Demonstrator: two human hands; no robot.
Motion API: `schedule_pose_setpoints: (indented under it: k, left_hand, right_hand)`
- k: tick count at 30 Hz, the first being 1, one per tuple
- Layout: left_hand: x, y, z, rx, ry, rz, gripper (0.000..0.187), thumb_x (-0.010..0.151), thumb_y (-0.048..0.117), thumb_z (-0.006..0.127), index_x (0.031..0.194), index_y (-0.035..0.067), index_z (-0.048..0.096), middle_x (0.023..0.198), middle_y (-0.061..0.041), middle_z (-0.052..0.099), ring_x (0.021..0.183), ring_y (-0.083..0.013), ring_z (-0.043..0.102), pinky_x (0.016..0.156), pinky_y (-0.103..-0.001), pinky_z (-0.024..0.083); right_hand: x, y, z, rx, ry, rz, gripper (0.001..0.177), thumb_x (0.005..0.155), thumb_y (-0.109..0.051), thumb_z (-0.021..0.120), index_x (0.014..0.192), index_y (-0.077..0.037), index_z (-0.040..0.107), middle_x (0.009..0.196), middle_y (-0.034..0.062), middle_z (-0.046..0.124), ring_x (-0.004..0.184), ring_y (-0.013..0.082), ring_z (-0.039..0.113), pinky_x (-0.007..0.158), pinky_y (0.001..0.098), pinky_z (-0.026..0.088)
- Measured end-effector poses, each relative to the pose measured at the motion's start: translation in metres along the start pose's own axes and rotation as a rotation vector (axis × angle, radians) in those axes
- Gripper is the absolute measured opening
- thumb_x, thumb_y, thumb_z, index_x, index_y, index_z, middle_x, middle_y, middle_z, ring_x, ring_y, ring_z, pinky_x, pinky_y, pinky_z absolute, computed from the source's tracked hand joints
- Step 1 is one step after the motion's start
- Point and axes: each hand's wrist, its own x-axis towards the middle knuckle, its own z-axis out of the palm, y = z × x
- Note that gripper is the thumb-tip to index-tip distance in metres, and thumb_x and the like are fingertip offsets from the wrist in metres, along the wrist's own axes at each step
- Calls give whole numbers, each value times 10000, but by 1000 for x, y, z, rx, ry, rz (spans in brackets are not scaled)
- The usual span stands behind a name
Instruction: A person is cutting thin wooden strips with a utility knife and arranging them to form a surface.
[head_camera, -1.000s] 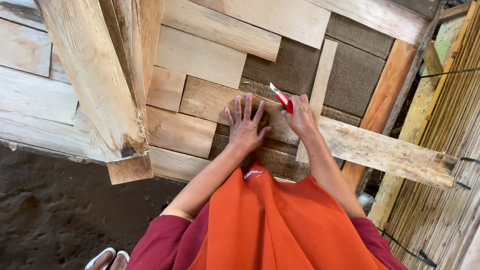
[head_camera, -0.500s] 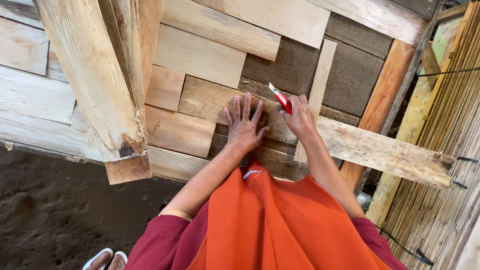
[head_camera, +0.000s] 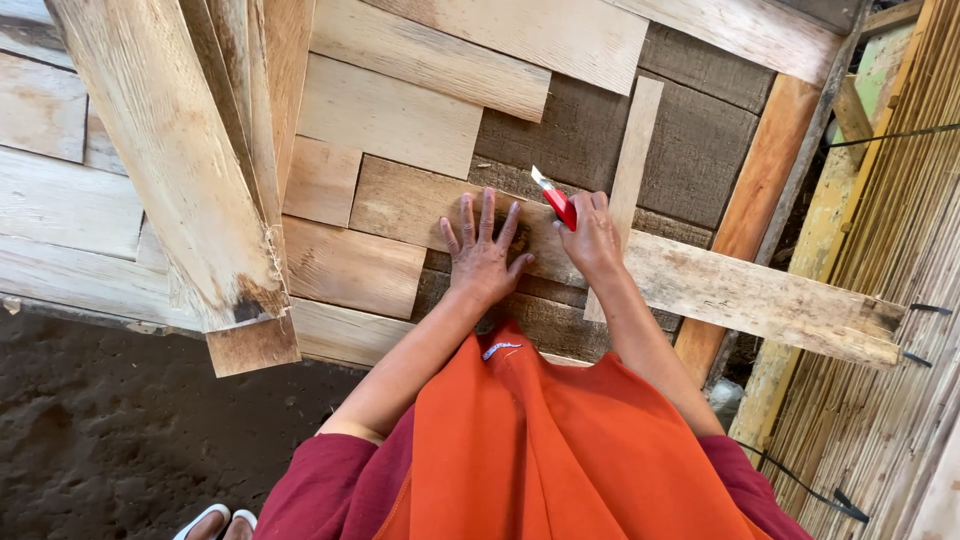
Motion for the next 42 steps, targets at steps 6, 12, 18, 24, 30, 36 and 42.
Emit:
schedule_pose_setpoints:
  k: [6, 12, 18, 24, 30, 36, 42]
  left_hand:
    - [2, 5, -2, 30, -7, -18, 845, 973, 640, 500, 1651, 321, 109, 1717, -125, -115, 1537, -467, -161, 1167, -753, -81]
    - [3, 31, -3, 25, -19, 12, 803, 1020, 330, 570, 1655, 178, 104, 1703, -167, -146, 1529, -496, -147, 1166, -762, -36]
    - [23, 32, 45, 86, 197, 274, 859, 728, 57, 775, 1498, 300, 479, 1661, -168, 158, 1518, -491, 126, 1143, -675, 277]
    - [22, 46, 51, 155, 180, 291, 735, 727, 130, 756, 1414, 278, 539, 1576, -113, 306, 1391, -410, 309, 987, -531, 410]
    - [4, 63, 35, 247, 104, 267, 807, 857, 462, 724, 1537, 183, 391, 1639, -213, 193, 1448, -478, 214, 1045, -585, 331]
    - [2, 78, 31, 294, 45, 239, 775, 895, 395, 722, 1524, 106, 374, 1665, -214, 150, 1425, -538, 208, 1034, -674, 327]
    - [10, 102, 44, 275, -83, 177, 847, 830, 241, 745, 1525, -21, 337, 1674, -208, 116, 1467, -500, 170, 1078, -624, 330]
  right_hand:
    - [-22, 12, 9, -29, 232, 130, 331, 873, -107, 730, 1154, -100, 555, 1166, 123, 460, 960, 447, 686, 770, 577, 609]
    - [-50, 4, -18, 39, 275, 333, 574, 825, -316, 828, 1220, -80, 485, 1234, 164, 384, 978, 532, 668, 797, 668, 575]
    - [-63, 26, -19, 98, 244, 450, 655, 774, -351, 831, 1271, -133, 463, 1254, 139, 379, 1023, 530, 657, 841, 684, 556]
    - [-66, 52, -14, 123, 221, 498, 578, 811, -368, 765, 1229, -123, 449, 1209, 153, 452, 1083, 522, 637, 891, 674, 518]
    - [-81, 59, -17, 115, 245, 539, 530, 784, -394, 741, 1154, -154, 448, 1170, 128, 479, 1070, 471, 651, 901, 625, 523]
    - [-98, 68, -20, 165, 282, 554, 517, 772, -364, 705, 1154, -123, 453, 1152, 142, 493, 1122, 449, 624, 920, 574, 530]
    - [-113, 75, -24, 206, 291, 511, 548, 787, -354, 713, 1196, -100, 452, 1173, 163, 502, 1164, 445, 595, 957, 585, 509]
